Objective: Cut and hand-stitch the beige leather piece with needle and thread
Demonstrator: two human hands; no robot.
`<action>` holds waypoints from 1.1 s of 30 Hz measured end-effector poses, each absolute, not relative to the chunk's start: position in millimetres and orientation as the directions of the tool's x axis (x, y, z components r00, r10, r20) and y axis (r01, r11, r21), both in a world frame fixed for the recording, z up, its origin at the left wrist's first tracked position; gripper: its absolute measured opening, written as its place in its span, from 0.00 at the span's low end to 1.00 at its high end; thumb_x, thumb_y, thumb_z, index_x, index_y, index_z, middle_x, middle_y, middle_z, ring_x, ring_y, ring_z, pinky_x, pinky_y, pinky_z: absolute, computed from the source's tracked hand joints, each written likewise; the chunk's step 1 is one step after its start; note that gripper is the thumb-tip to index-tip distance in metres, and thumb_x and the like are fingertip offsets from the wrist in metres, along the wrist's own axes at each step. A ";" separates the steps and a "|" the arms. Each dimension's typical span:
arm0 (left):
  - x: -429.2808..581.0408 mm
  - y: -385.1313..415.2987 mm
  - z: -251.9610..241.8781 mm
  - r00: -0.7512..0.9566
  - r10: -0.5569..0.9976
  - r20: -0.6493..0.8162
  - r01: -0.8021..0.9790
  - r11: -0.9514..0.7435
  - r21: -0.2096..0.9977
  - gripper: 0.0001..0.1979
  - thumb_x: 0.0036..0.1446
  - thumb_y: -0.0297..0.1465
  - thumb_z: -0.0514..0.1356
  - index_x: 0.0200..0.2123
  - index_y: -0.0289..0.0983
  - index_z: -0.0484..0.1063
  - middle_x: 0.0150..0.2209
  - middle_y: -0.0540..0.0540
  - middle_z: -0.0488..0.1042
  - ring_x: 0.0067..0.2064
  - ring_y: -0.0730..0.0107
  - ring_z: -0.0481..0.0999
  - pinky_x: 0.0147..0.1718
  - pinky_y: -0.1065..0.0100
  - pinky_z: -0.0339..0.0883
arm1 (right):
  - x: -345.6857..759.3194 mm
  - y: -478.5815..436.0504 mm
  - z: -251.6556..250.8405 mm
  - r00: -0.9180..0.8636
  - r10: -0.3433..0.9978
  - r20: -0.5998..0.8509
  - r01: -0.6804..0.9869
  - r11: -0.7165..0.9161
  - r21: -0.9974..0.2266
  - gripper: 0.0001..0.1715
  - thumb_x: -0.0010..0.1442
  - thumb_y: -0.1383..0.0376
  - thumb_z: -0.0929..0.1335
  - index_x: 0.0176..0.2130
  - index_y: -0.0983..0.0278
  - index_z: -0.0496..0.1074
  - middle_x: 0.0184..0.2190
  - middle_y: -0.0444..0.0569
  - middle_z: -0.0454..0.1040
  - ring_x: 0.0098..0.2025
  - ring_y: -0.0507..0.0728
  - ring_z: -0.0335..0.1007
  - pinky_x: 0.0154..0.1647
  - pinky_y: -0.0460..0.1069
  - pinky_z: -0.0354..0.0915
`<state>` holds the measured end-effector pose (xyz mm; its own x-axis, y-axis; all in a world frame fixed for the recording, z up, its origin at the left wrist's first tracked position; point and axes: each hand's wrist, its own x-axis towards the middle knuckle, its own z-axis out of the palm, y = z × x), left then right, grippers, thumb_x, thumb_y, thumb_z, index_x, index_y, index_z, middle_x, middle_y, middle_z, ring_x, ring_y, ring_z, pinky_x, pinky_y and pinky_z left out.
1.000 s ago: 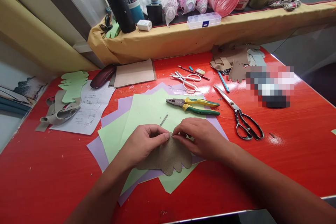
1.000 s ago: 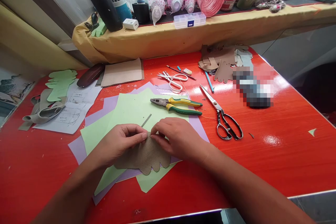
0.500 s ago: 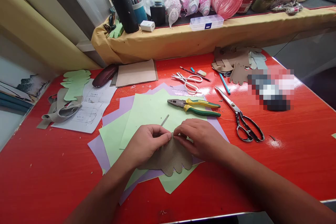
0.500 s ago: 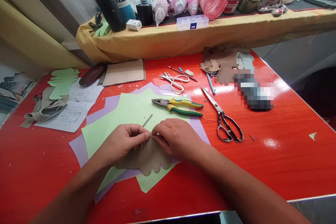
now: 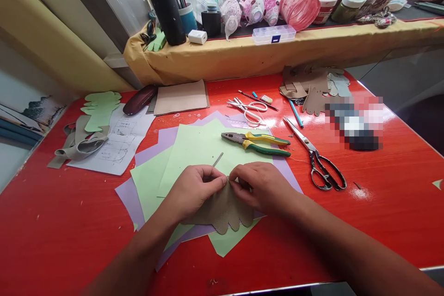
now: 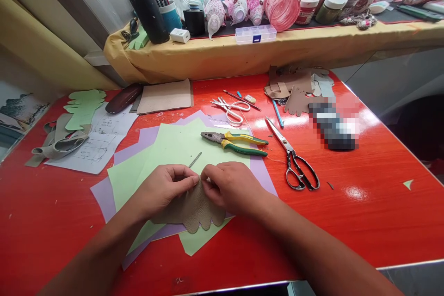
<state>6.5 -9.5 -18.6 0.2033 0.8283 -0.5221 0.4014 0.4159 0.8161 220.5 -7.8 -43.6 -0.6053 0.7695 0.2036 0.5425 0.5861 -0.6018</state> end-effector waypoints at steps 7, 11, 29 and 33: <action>3.9 -7.2 -16.8 0.195 0.836 -0.514 0.403 0.409 0.818 0.12 0.54 0.41 0.67 0.32 0.38 0.82 0.28 0.50 0.77 0.29 0.70 0.70 0.30 0.69 0.61 | 221.6 -8.4 -43.7 -0.531 0.823 0.200 0.522 0.504 -0.688 0.02 0.66 0.66 0.68 0.38 0.61 0.72 0.22 0.40 0.70 0.24 0.51 0.63 0.27 0.45 0.52; 4.0 -6.1 -15.6 0.188 0.834 -0.518 0.402 0.416 0.815 0.12 0.54 0.40 0.66 0.32 0.37 0.82 0.27 0.51 0.75 0.29 0.71 0.67 0.30 0.69 0.60 | 222.2 -7.4 -41.1 -0.510 0.832 0.218 0.500 0.493 -0.712 0.03 0.66 0.67 0.68 0.37 0.61 0.71 0.22 0.39 0.68 0.23 0.50 0.61 0.27 0.45 0.53; 0.4 -5.3 -22.3 0.281 0.824 -0.491 0.281 0.419 0.863 0.15 0.53 0.43 0.67 0.34 0.35 0.82 0.28 0.50 0.75 0.27 0.73 0.63 0.28 0.69 0.55 | 232.9 1.9 -33.0 -0.333 0.925 0.180 0.581 0.352 -0.734 0.18 0.69 0.61 0.66 0.26 0.61 0.64 0.21 0.40 0.63 0.24 0.51 0.54 0.27 0.48 0.52; 0.9 -5.7 -20.2 0.282 0.827 -0.487 0.271 0.419 0.867 0.15 0.53 0.43 0.68 0.33 0.35 0.81 0.28 0.50 0.75 0.27 0.73 0.63 0.29 0.69 0.56 | 233.5 0.6 -37.1 -0.378 0.916 0.137 0.572 0.347 -0.743 0.04 0.67 0.68 0.65 0.41 0.60 0.71 0.33 0.44 0.73 0.30 0.52 0.66 0.33 0.47 0.60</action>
<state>0.9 -5.7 -20.2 0.2817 0.8265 -0.4873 0.2710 0.4187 0.8667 233.5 0.6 -37.1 -0.3784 0.9155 0.1366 0.5724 0.3474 -0.7427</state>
